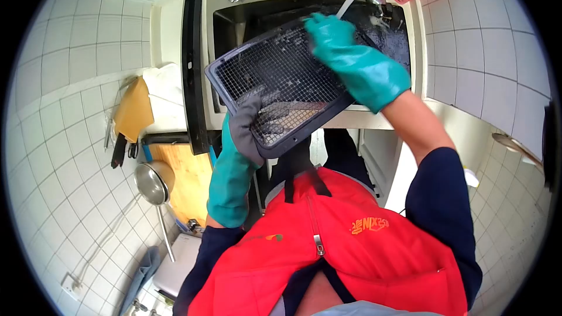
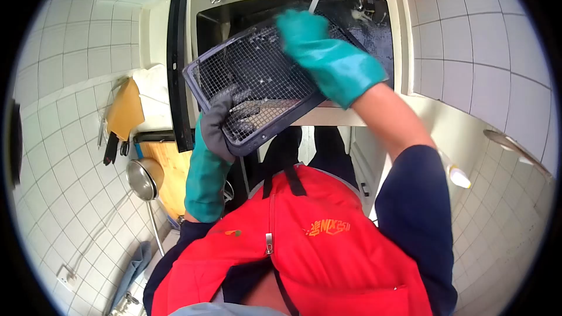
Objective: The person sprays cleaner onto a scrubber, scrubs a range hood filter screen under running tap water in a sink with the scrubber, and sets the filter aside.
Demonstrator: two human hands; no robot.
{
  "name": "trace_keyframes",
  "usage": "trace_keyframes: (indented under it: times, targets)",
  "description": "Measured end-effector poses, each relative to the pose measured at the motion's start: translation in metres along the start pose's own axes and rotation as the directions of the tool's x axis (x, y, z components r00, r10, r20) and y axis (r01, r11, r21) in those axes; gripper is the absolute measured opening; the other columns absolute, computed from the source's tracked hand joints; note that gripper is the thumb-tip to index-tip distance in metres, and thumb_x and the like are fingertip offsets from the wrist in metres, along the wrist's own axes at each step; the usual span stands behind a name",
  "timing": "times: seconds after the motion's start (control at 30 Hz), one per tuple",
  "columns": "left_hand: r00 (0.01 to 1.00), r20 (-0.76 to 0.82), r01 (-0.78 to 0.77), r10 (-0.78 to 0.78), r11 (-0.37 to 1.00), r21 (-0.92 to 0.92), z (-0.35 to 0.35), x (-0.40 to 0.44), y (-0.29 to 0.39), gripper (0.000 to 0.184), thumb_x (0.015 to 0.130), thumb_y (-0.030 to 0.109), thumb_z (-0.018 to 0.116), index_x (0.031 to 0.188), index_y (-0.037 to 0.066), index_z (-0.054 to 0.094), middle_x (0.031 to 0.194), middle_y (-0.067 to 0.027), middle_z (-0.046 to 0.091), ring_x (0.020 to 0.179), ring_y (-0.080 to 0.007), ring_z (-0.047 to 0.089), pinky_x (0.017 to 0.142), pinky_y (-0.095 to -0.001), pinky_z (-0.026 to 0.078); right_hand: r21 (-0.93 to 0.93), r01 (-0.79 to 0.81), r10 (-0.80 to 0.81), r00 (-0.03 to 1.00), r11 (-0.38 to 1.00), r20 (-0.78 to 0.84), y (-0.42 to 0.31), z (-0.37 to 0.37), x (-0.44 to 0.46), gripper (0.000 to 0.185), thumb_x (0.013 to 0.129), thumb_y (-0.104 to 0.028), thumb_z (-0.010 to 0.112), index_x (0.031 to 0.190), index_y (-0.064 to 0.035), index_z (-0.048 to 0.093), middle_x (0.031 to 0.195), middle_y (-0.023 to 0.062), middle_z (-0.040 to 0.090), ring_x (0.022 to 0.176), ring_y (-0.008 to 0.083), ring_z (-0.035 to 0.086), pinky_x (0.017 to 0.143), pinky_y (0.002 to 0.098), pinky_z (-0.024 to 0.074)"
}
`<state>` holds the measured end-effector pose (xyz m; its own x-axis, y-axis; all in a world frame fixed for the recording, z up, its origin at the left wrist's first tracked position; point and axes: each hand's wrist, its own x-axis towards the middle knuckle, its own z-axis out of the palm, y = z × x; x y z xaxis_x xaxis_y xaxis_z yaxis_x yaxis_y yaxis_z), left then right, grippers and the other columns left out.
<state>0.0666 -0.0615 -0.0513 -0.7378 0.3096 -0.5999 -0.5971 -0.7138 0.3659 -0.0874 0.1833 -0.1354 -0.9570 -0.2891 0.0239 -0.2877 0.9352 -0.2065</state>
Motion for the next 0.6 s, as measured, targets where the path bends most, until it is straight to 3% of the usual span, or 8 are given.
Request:
trace_keyframes:
  times: [0.03, 0.07, 0.13, 0.23, 0.3, 0.4, 0.57, 0.6]
  targets:
    - [1.000, -0.001, -0.008, 0.008, 1.000, -0.017, -0.015, 0.006, -0.004, 0.049, 0.097, 0.010, 0.038, 0.142, -0.010, 0.047, 0.132, -0.0245, 0.062, 0.119, -0.0346, 0.066, 0.105, -0.0487, 0.057, 0.012, 0.078, -0.077, 0.994, 0.997, -0.071, -0.025, -0.010, -0.001, 0.045, 0.079, -0.016, 0.069, 0.124, -0.0198, 0.070, 0.118, 0.0071, 0.070, 0.092, 0.0318, 0.071, 0.075, 0.0523, 0.0587]
    - [0.990, 0.078, -0.137, 0.115, 0.903, 0.406, -0.041, 0.016, -0.010, 0.050, 0.096, 0.009, 0.039, 0.142, -0.009, 0.047, 0.133, -0.0246, 0.062, 0.120, -0.0355, 0.066, 0.106, -0.0495, 0.056, 0.011, 0.164, -0.162, 0.978, 0.986, -0.131, -0.049, -0.012, -0.001, 0.046, 0.079, -0.017, 0.070, 0.125, -0.0194, 0.070, 0.119, 0.0070, 0.070, 0.092, 0.0317, 0.071, 0.074, 0.0525, 0.0588]
    - [0.965, 0.189, -0.261, 0.180, 0.614, 0.745, -0.033, 0.020, -0.006, 0.051, 0.095, 0.009, 0.039, 0.142, -0.009, 0.047, 0.133, -0.0247, 0.062, 0.120, -0.0364, 0.066, 0.107, -0.0503, 0.055, -0.059, 0.311, -0.315, 0.945, 0.949, -0.089, -0.068, -0.013, 0.003, 0.046, 0.078, -0.020, 0.071, 0.124, -0.0170, 0.069, 0.120, 0.0063, 0.070, 0.095, 0.0317, 0.071, 0.074, 0.0533, 0.0584]
    - [0.997, -0.015, -0.079, 0.082, 0.987, 0.140, -0.001, 0.001, -0.003, 0.052, 0.093, 0.008, 0.041, 0.142, -0.009, 0.046, 0.133, -0.0246, 0.062, 0.120, -0.0380, 0.066, 0.106, -0.0513, 0.055, -0.013, 0.124, -0.118, 0.965, 0.992, 0.233, -0.021, 0.005, 0.029, 0.041, 0.079, -0.020, 0.071, 0.120, -0.0148, 0.070, 0.121, 0.0061, 0.068, 0.100, 0.0315, 0.069, 0.074, 0.0530, 0.0574]
    - [0.934, 0.248, -0.357, 0.257, 0.669, 0.652, -0.033, 0.009, -0.007, 0.050, 0.093, 0.008, 0.042, 0.141, -0.008, 0.048, 0.132, -0.0245, 0.063, 0.118, -0.0371, 0.067, 0.106, -0.0513, 0.056, -0.041, 0.022, -0.011, 0.968, 0.999, 0.252, -0.027, 0.000, 0.035, 0.036, 0.080, -0.018, 0.070, 0.117, -0.0151, 0.072, 0.118, 0.0055, 0.069, 0.101, 0.0316, 0.069, 0.075, 0.0526, 0.0575]
    - [0.951, 0.055, -0.271, 0.304, 0.735, 0.621, -0.017, 0.006, -0.010, 0.023, 0.082, -0.007, 0.063, 0.104, -0.005, 0.066, 0.110, -0.0136, 0.066, 0.098, -0.0218, 0.067, 0.091, -0.0369, 0.056, 0.080, 0.243, -0.230, 0.963, 0.967, -0.142, -0.064, 0.001, 0.016, 0.035, 0.082, -0.018, 0.068, 0.117, -0.0189, 0.073, 0.113, 0.0051, 0.070, 0.098, 0.0320, 0.070, 0.075, 0.0533, 0.0571]
    - [0.924, 0.168, -0.367, 0.345, 0.670, 0.645, -0.063, 0.019, -0.024, 0.022, 0.074, -0.005, 0.071, 0.095, -0.007, 0.068, 0.106, -0.0154, 0.067, 0.103, -0.0225, 0.067, 0.095, -0.0333, 0.053, 0.081, 0.019, -0.027, 0.994, 0.997, 0.105, -0.056, 0.003, 0.025, 0.036, 0.082, -0.019, 0.069, 0.118, -0.0195, 0.072, 0.117, 0.0053, 0.069, 0.101, 0.0312, 0.068, 0.078, 0.0547, 0.0561]
    - [0.934, 0.126, -0.336, 0.334, 0.702, 0.628, -0.063, 0.023, -0.026, 0.024, 0.084, -0.005, 0.063, 0.107, -0.009, 0.064, 0.114, -0.0148, 0.066, 0.106, -0.0210, 0.067, 0.098, -0.0341, 0.055, 0.069, 0.109, -0.113, 0.992, 0.992, 0.051, -0.070, -0.003, 0.012, 0.036, 0.082, -0.019, 0.069, 0.118, -0.0200, 0.073, 0.115, 0.0051, 0.070, 0.100, 0.0313, 0.069, 0.077, 0.0550, 0.0563]
